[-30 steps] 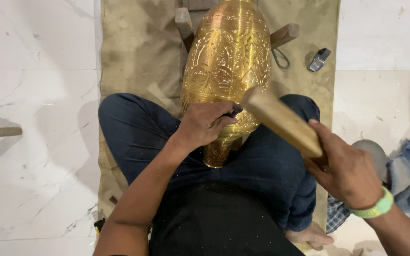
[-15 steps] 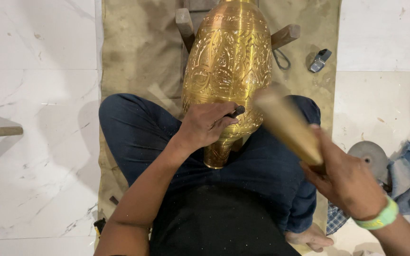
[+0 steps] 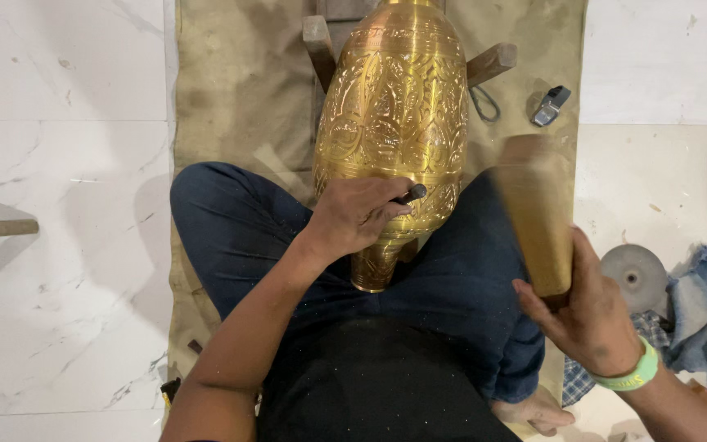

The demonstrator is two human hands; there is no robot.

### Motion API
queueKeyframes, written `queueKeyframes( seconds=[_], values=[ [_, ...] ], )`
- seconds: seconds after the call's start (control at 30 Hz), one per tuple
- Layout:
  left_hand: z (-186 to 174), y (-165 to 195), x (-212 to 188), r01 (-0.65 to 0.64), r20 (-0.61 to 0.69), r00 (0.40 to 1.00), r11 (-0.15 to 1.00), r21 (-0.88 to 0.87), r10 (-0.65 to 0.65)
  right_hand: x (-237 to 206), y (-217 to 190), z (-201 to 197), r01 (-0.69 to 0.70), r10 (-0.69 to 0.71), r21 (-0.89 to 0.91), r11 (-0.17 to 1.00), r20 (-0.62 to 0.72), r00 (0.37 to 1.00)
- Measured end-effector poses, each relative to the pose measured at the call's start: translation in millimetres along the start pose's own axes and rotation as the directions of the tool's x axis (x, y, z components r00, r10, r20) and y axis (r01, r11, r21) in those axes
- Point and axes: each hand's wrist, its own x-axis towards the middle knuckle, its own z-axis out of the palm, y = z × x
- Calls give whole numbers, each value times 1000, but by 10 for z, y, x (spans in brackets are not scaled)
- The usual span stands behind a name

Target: The person sits cross-legged on the floor with a large engraved brass vase resting on their lap. They hold a punch against the vase's decorated surface with one hand and repeatedly strike it with a wooden mallet held in the other hand, repositioning the punch across different areas of the pattern.

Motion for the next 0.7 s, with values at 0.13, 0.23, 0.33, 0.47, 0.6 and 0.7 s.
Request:
queueKeyframes(
  seconds=[0.13, 0.23, 0.33, 0.47, 0.6, 0.7],
  values=[
    [-4, 24, 13, -21, -27, 999, 1000, -1, 21, 0, -72, -32, -45, 45, 49, 998, 10, 999],
    [-33, 53, 25, 3, -5, 1000, 1000, 12, -3, -3, -145, -56, -36, 37, -16, 999, 59, 998],
    [-66, 54, 56, -6, 11, 1000, 1000, 25, 6, 11, -178, -47, 25, -20, 53, 998, -82, 996],
    [-93, 39, 63, -38, 22, 999, 998, 54, 36, 53, -67, -38, -122, 128, -50, 991, 169, 977],
    [-82, 10, 50, -29, 52, 998, 996, 79, 25, 66, 79, -74, -89, 99, 160, 983, -58, 993],
    [-63, 15, 35, -2, 39, 999, 999, 34, 1, 72, 110, -127, -34, 47, 286, 958, -37, 998]
  ],
)
